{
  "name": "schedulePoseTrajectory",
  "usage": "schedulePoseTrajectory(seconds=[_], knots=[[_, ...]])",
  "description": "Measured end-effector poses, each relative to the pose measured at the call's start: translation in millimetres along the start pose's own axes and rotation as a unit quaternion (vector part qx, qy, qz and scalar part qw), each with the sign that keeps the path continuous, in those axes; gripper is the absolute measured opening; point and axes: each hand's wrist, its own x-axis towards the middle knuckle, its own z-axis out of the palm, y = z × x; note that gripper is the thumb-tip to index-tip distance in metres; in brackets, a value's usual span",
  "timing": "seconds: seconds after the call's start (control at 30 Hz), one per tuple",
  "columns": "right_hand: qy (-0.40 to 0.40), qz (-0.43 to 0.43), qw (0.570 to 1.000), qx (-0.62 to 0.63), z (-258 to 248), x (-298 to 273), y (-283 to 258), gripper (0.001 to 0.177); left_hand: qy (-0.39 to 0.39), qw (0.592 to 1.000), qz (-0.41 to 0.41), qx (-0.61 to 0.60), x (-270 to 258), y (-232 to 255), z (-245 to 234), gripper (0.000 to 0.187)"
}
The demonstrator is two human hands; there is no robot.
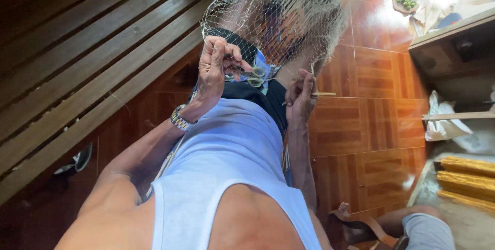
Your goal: Repairing a fishing net by cutting markers and weaving with a net needle
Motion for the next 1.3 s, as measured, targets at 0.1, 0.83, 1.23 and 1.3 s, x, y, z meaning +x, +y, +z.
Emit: schedulePoseTrajectory(seconds=[0.1, 0.83, 1.23, 1.3], knots=[[-0.014, 0.013, 1.000, 0.008, -6, 2, 9, 0.034, -0.012, 1.000, 0.010, 0.011, 1, 0, -2, 0.023], [-0.280, -0.153, 0.814, -0.485, 62, -47, -25, 0.047, 0.011, 0.995, 0.067, 0.070, 4, 11, -6, 0.027], [-0.356, -0.198, 0.765, -0.498, 67, -40, -19, 0.023, 0.030, 0.996, 0.040, 0.075, -1, -4, -7, 0.026], [-0.323, -0.236, 0.794, -0.458, 64, -36, -20, 0.023, 0.023, 0.997, 0.033, 0.066, -3, -6, -6, 0.025]])
